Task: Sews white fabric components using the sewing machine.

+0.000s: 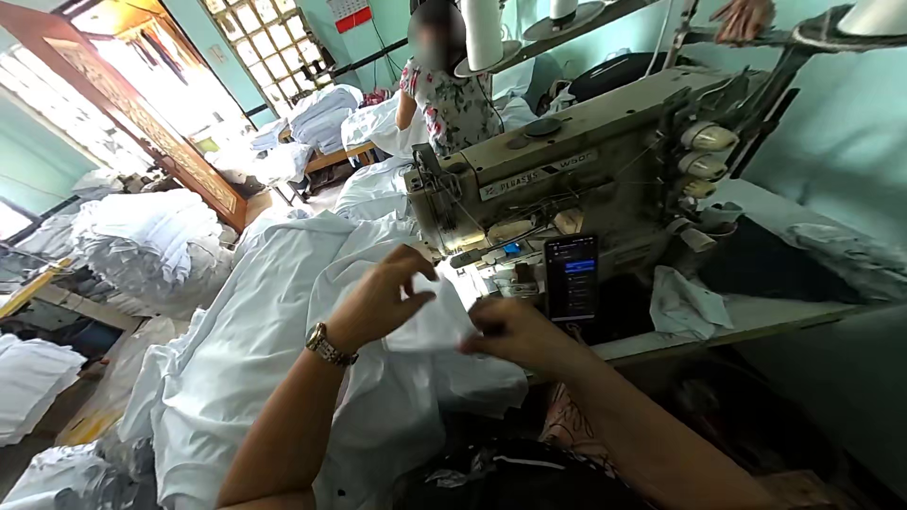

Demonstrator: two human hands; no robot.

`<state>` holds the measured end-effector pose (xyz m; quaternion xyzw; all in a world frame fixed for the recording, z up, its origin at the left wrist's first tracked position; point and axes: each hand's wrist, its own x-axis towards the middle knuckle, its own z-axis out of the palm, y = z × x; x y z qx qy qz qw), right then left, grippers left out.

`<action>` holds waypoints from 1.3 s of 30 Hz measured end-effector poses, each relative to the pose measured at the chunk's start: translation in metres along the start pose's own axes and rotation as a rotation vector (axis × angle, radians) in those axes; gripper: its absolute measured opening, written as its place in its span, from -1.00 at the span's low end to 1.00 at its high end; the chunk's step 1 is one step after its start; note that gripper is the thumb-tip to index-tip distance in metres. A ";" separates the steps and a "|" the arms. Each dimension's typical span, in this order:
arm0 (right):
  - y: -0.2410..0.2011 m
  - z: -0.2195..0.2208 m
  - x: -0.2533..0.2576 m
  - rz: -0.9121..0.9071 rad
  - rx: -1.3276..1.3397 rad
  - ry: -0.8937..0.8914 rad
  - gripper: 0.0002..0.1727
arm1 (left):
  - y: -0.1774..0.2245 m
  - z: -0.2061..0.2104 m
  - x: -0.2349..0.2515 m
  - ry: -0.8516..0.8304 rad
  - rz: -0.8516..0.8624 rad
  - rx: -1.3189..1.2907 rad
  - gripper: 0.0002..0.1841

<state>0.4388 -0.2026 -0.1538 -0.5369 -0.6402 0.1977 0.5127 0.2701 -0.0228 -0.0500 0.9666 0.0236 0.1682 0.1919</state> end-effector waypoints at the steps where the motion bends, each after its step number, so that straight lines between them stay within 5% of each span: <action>1: -0.006 0.002 -0.009 -0.089 -0.004 -0.009 -0.58 | 0.001 0.002 0.001 -0.136 0.064 -0.061 -0.75; 5: -0.007 0.000 -0.012 -0.129 0.015 -0.047 -0.58 | 0.007 0.013 0.015 -0.448 0.184 -0.090 -0.78; 11: 0.044 0.004 0.012 0.191 -0.067 0.106 -0.69 | 0.003 -0.034 0.033 -0.380 0.193 -0.053 -0.80; 14: 0.051 0.006 0.004 0.113 0.068 0.108 -0.74 | 0.005 -0.033 0.035 -0.402 0.139 0.040 -0.87; 18: 0.081 0.016 -0.008 0.027 0.119 0.086 -0.79 | 0.005 -0.002 0.029 -0.487 -0.073 0.515 -0.81; 22: 0.081 0.017 -0.010 -0.009 0.130 0.094 -0.79 | 0.011 0.009 0.026 -0.627 0.005 0.216 -0.82; 26: 0.081 0.019 -0.008 0.012 0.117 0.114 -0.79 | 0.028 0.013 0.025 -0.537 -0.129 0.512 -0.83; 32: 0.080 0.020 -0.009 0.042 0.121 0.127 -0.78 | 0.035 0.019 0.020 -0.426 -0.107 0.640 -0.81; 35: 0.081 0.019 -0.009 0.014 0.122 0.134 -0.79 | 0.044 0.015 0.021 -0.535 -0.085 0.563 -0.71; 39: 0.075 0.021 -0.009 0.041 0.140 0.151 -0.79 | 0.045 0.020 0.018 -0.474 -0.112 0.618 -0.80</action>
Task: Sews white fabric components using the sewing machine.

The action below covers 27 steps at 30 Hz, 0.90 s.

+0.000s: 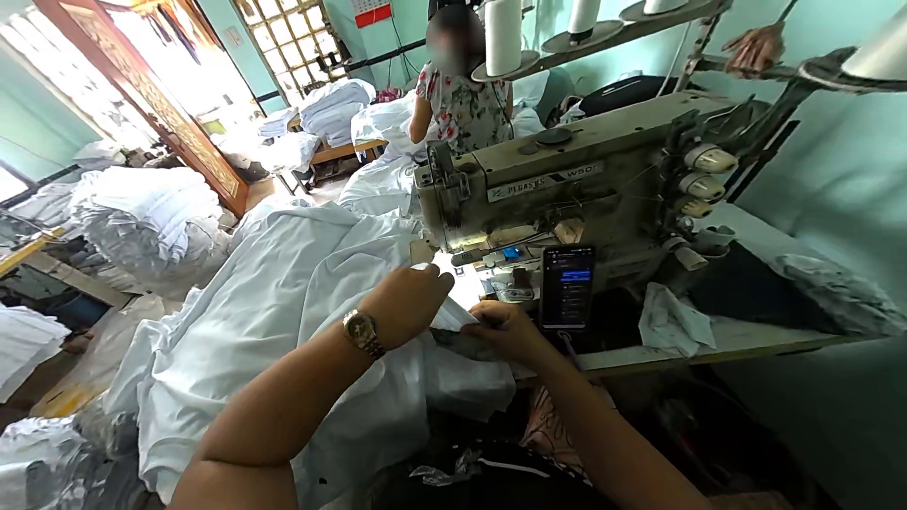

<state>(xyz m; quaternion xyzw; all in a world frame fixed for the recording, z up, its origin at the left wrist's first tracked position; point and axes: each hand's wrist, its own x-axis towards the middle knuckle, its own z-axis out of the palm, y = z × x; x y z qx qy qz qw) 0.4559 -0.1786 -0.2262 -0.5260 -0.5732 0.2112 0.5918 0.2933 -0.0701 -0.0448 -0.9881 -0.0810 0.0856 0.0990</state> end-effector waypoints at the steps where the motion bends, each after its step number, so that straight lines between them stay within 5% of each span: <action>1: -0.001 0.000 0.001 0.001 0.001 0.001 -0.79 | 0.003 -0.002 0.000 -0.026 -0.006 -0.003 -0.79; 4: -0.001 -0.001 -0.001 -0.015 0.008 -0.005 -0.80 | 0.012 -0.010 -0.002 -0.127 0.041 -0.101 -0.79; 8: -0.004 0.001 0.001 0.015 -0.013 0.005 -0.79 | 0.008 0.001 0.002 -0.015 -0.074 0.040 -0.80; 11: -0.004 0.000 0.001 0.012 -0.020 0.020 -0.81 | 0.009 -0.007 -0.002 -0.080 0.042 -0.053 -0.68; 18: -0.006 -0.001 0.000 0.030 -0.014 0.019 -0.79 | 0.012 -0.006 -0.002 -0.122 0.054 -0.135 -0.77; 27: -0.006 0.001 0.001 0.032 -0.011 0.016 -0.81 | 0.007 0.005 0.002 -0.015 0.003 -0.097 -0.77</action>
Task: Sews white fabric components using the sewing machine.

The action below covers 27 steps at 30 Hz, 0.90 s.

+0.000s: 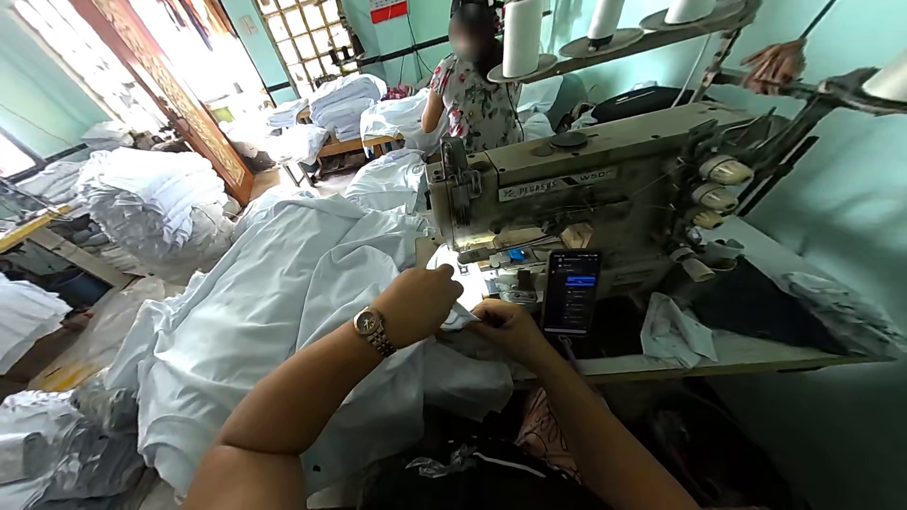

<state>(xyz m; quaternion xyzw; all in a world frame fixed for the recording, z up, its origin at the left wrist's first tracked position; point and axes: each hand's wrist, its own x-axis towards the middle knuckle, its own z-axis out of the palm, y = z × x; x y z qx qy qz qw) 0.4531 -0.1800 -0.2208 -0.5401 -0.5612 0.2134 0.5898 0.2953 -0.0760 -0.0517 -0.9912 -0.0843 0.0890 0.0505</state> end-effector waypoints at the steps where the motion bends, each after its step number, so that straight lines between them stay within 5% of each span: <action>1: -0.001 0.000 0.001 0.000 0.001 -0.002 -0.80 | -0.001 0.001 -0.001 0.031 0.002 0.002 -0.77; 9: -0.002 -0.001 -0.008 -0.030 -0.013 0.035 -0.81 | -0.010 0.031 0.000 0.305 0.053 -0.092 -0.63; 13: 0.000 0.004 -0.022 -0.099 -0.107 0.118 -0.81 | -0.021 0.063 0.008 0.234 -0.029 -0.175 -0.46; 17: -0.002 0.005 -0.016 -0.103 -0.260 0.158 -0.76 | -0.040 0.086 0.021 0.326 0.068 -0.178 -0.77; 27: -0.002 0.006 -0.002 -0.104 -0.538 0.161 -0.72 | -0.048 0.089 0.044 0.368 0.016 -0.025 -0.74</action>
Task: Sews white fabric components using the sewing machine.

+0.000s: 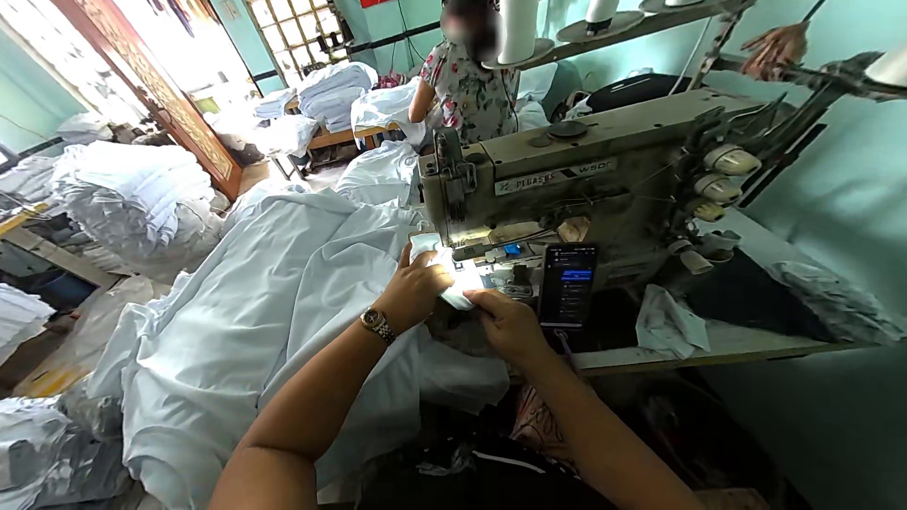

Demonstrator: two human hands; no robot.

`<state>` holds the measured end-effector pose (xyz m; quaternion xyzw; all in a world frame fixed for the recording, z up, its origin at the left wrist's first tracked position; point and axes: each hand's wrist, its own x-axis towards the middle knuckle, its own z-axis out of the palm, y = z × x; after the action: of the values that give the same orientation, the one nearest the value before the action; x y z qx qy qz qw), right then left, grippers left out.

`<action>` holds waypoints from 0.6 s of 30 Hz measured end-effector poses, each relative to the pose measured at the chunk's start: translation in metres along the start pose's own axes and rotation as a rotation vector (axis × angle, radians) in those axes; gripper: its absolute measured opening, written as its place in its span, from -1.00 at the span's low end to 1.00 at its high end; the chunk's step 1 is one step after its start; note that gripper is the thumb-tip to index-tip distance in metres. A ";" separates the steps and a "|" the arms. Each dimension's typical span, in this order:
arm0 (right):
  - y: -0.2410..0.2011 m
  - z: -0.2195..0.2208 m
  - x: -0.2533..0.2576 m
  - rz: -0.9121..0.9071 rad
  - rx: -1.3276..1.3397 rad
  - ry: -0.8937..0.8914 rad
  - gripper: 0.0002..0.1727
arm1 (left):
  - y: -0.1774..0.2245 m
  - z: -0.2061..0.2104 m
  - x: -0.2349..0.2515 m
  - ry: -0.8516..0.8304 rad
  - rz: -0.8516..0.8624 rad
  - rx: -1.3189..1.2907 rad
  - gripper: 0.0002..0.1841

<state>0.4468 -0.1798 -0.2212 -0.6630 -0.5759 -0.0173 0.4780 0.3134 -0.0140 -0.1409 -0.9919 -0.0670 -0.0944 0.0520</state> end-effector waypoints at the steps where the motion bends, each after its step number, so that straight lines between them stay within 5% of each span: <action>1: 0.000 0.001 0.004 -0.004 -0.037 -0.010 -0.72 | -0.003 0.001 0.003 0.002 -0.006 0.011 -0.74; 6: -0.004 0.000 0.008 -0.009 -0.120 -0.072 -0.72 | -0.012 0.009 0.014 0.024 -0.047 0.038 -0.70; 13: 0.003 0.026 -0.041 -0.153 0.109 0.042 -0.66 | -0.009 0.010 0.012 -0.015 -0.095 0.001 -0.69; 18: 0.017 0.057 -0.058 -0.183 -0.087 -0.036 -0.74 | -0.013 0.011 0.015 -0.015 -0.089 -0.036 -0.72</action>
<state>0.4108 -0.1838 -0.2958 -0.6281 -0.6412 -0.0738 0.4347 0.3283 0.0024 -0.1477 -0.9894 -0.1096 -0.0906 0.0292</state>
